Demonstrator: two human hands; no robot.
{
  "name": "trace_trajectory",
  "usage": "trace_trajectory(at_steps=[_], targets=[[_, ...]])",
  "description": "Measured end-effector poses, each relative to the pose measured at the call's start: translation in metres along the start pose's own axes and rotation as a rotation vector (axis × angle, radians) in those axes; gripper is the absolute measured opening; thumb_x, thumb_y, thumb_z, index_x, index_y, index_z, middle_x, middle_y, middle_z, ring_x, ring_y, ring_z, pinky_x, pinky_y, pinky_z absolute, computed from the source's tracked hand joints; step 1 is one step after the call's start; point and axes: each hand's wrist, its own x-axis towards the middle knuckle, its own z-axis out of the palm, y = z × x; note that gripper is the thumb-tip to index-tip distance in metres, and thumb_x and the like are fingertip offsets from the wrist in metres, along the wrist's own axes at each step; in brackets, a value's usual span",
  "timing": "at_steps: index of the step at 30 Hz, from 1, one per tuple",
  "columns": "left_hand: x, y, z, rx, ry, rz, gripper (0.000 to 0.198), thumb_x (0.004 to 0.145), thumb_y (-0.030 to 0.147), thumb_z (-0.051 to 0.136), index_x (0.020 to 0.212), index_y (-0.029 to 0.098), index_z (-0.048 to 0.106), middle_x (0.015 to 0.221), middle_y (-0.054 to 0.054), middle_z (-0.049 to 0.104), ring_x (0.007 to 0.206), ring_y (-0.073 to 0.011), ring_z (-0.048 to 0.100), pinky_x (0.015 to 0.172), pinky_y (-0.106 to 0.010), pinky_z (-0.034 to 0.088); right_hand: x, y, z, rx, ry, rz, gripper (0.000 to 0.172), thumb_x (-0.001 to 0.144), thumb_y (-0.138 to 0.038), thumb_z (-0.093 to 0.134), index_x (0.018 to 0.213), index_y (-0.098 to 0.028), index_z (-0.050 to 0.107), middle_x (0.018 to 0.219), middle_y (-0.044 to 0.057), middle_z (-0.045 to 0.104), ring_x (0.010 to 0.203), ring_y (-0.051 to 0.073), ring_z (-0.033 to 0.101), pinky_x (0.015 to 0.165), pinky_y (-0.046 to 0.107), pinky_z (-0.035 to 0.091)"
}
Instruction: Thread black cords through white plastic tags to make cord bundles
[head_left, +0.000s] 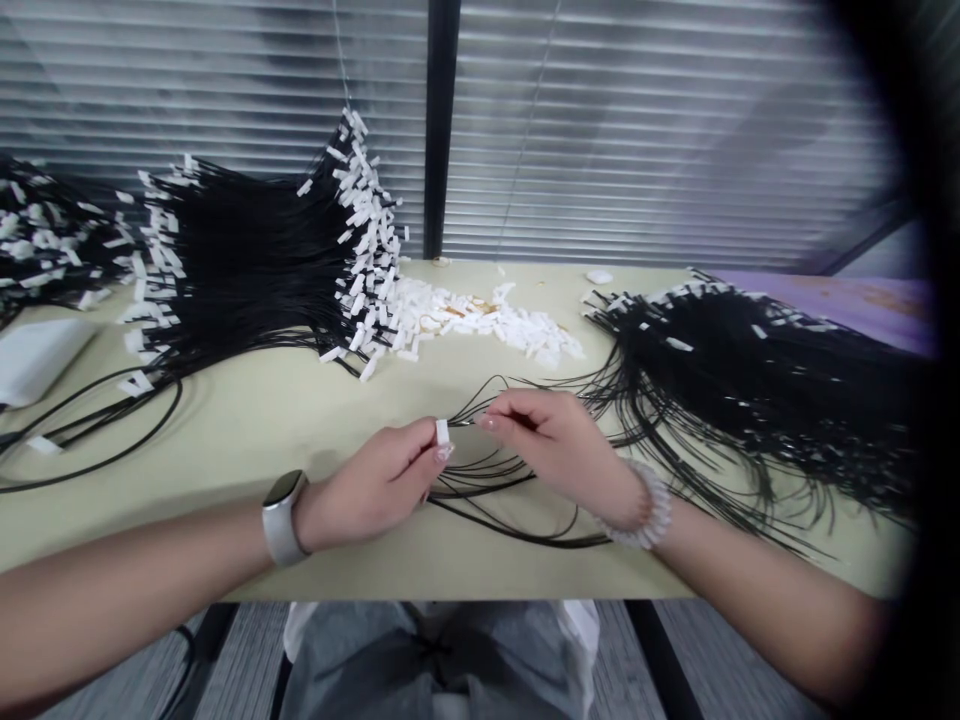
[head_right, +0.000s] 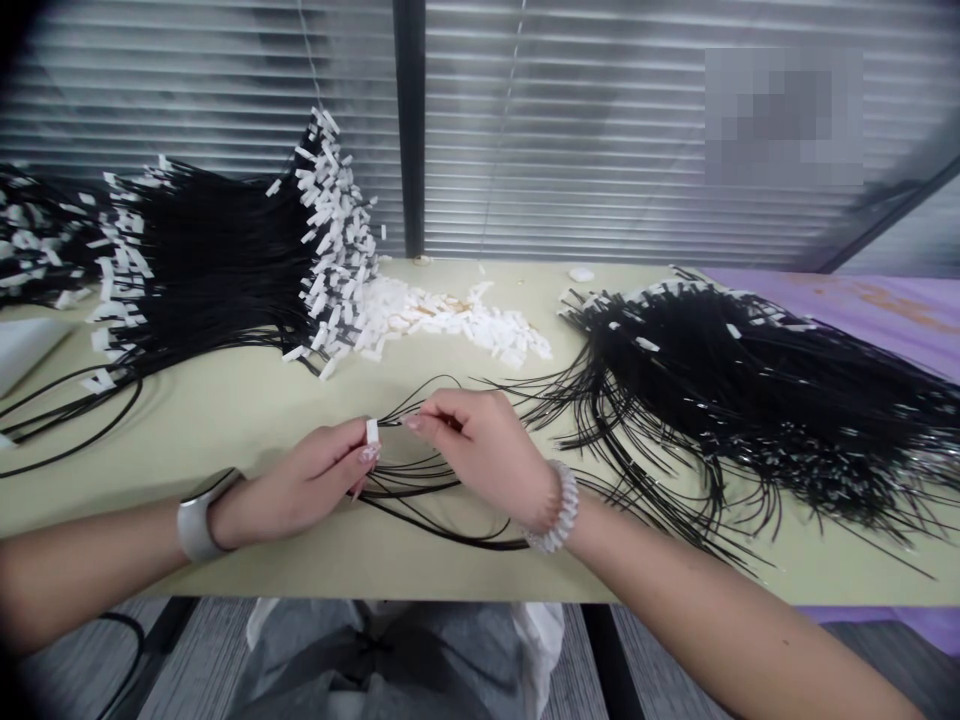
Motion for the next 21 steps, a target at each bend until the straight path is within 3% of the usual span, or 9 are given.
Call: trace_trajectory(at_steps=[10, 21], targets=[[-0.0007, 0.0035, 0.0002, 0.093, -0.012, 0.042, 0.025, 0.092, 0.028, 0.029, 0.073, 0.017, 0.040, 0.064, 0.002, 0.047, 0.057, -0.0107, 0.041, 0.056, -0.025, 0.031, -0.0011, 0.0004, 0.0063, 0.010, -0.129, 0.036, 0.040, 0.086, -0.041, 0.043, 0.056, -0.015, 0.042, 0.052, -0.004, 0.032, 0.051, 0.006, 0.029, 0.047, 0.020, 0.023], [-0.0003, 0.0025, 0.0011, 0.100, -0.020, 0.040, 0.024, 0.092, 0.028, 0.030, 0.073, 0.018, 0.039, 0.064, 0.002, 0.047, 0.056, -0.0104, 0.041, 0.055, -0.025, 0.031, 0.0012, 0.0006, 0.0043, 0.115, -0.224, 0.032, 0.039, 0.086, -0.040, 0.044, 0.056, -0.015, 0.041, 0.054, -0.005, 0.029, 0.052, 0.006, 0.026, 0.047, 0.020, 0.022]])
